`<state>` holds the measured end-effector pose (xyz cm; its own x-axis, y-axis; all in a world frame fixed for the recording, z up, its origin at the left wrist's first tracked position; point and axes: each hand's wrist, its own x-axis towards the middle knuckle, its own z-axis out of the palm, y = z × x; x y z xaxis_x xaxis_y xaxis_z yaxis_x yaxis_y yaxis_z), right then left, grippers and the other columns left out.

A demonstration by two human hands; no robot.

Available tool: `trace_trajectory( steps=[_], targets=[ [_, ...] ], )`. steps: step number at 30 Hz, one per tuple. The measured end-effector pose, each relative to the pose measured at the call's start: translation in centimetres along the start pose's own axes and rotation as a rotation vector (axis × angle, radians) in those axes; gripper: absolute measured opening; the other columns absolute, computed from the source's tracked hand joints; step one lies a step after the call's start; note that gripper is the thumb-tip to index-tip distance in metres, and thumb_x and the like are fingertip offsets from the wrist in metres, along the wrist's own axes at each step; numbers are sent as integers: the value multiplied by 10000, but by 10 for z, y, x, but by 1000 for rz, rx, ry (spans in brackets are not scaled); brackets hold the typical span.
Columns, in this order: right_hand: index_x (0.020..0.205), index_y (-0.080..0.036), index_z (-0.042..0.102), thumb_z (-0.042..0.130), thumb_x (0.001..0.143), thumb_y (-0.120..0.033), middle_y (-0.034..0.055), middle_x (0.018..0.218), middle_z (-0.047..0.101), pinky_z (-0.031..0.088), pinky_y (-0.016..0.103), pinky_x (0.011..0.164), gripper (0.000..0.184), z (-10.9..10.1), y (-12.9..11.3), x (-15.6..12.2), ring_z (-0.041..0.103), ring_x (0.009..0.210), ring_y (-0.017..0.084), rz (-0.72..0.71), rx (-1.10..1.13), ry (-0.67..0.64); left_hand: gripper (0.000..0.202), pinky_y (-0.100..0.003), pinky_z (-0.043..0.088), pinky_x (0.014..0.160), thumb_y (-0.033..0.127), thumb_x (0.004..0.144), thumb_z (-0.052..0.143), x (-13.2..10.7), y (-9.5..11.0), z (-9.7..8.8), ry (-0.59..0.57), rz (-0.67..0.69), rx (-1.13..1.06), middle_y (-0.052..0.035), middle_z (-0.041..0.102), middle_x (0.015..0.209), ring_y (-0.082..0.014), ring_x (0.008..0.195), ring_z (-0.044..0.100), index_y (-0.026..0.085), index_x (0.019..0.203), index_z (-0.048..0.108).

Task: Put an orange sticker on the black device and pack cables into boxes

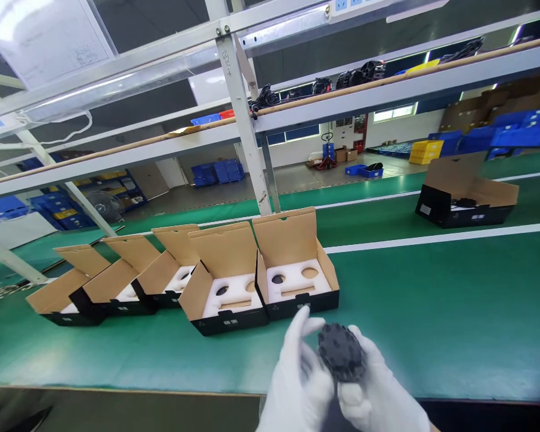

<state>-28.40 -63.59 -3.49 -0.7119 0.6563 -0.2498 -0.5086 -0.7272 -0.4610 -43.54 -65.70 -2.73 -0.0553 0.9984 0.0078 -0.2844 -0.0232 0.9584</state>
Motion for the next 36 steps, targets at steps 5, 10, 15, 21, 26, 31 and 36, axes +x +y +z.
trace_trajectory(
  steps=[5, 10, 15, 21, 26, 31, 36],
  targets=[
    [838, -125, 684, 374, 931, -741, 53, 716, 700, 419, 155, 428, 696, 23, 8, 5, 604, 482, 83, 242, 599, 155, 575, -436, 487, 971, 629, 908, 522, 11, 6, -22, 117, 43, 110, -135, 677, 1175, -263, 994, 644, 179, 1258, 596],
    [881, -35, 707, 379, 904, -774, 4, 523, 585, 329, 155, 371, 808, 20, 25, 4, 450, 369, 48, 148, 616, -98, 422, -410, 250, 1226, 425, 983, 515, 3, -2, -19, -247, -108, -12, -55, 493, 1483, -241, 1410, 386, 244, 1363, 533],
    [883, 4, 715, 648, 825, -687, -68, 416, 467, 301, 121, 356, 697, 15, 31, -2, 358, 329, 13, 154, 474, -257, 400, -396, 255, 1202, 363, 981, 518, 1, 8, -13, -446, -121, -111, -75, 552, 1412, -248, 1360, 434, 194, 1342, 553],
    [896, 20, 726, 757, 818, -525, -74, 431, 473, 281, 92, 340, 551, 17, 27, -6, 315, 327, -11, 181, 438, -272, 505, -436, 275, 1175, 415, 939, 540, 6, 14, -13, -537, -119, -95, -93, 543, 1420, -297, 1353, 433, 193, 1392, 517],
    [942, 10, 723, 757, 835, -488, -84, 449, 471, 288, 82, 347, 510, 20, 25, -14, 271, 333, -19, 210, 399, -310, 564, -450, 299, 1159, 461, 907, 553, 4, 13, -11, -600, -106, -122, -128, 544, 1415, -336, 1345, 441, 149, 1377, 533],
    [936, 4, 708, 780, 825, -452, -116, 473, 404, 242, 38, 362, 475, 21, 29, -22, 182, 358, -42, 126, 394, -251, 624, -475, 341, 1100, 543, 869, 582, 4, 16, -8, -620, -123, -78, -152, 592, 1314, -347, 1254, 498, 142, 1346, 551],
    [902, -30, 705, 776, 818, -454, -125, 449, 345, 201, 61, 345, 438, 20, 31, -19, 148, 348, -27, 107, 314, -252, 669, -465, 384, 1019, 531, 774, 680, 6, 20, -3, -580, -186, -85, -163, 646, 1157, -332, 1107, 569, 107, 1285, 591]
  ],
)
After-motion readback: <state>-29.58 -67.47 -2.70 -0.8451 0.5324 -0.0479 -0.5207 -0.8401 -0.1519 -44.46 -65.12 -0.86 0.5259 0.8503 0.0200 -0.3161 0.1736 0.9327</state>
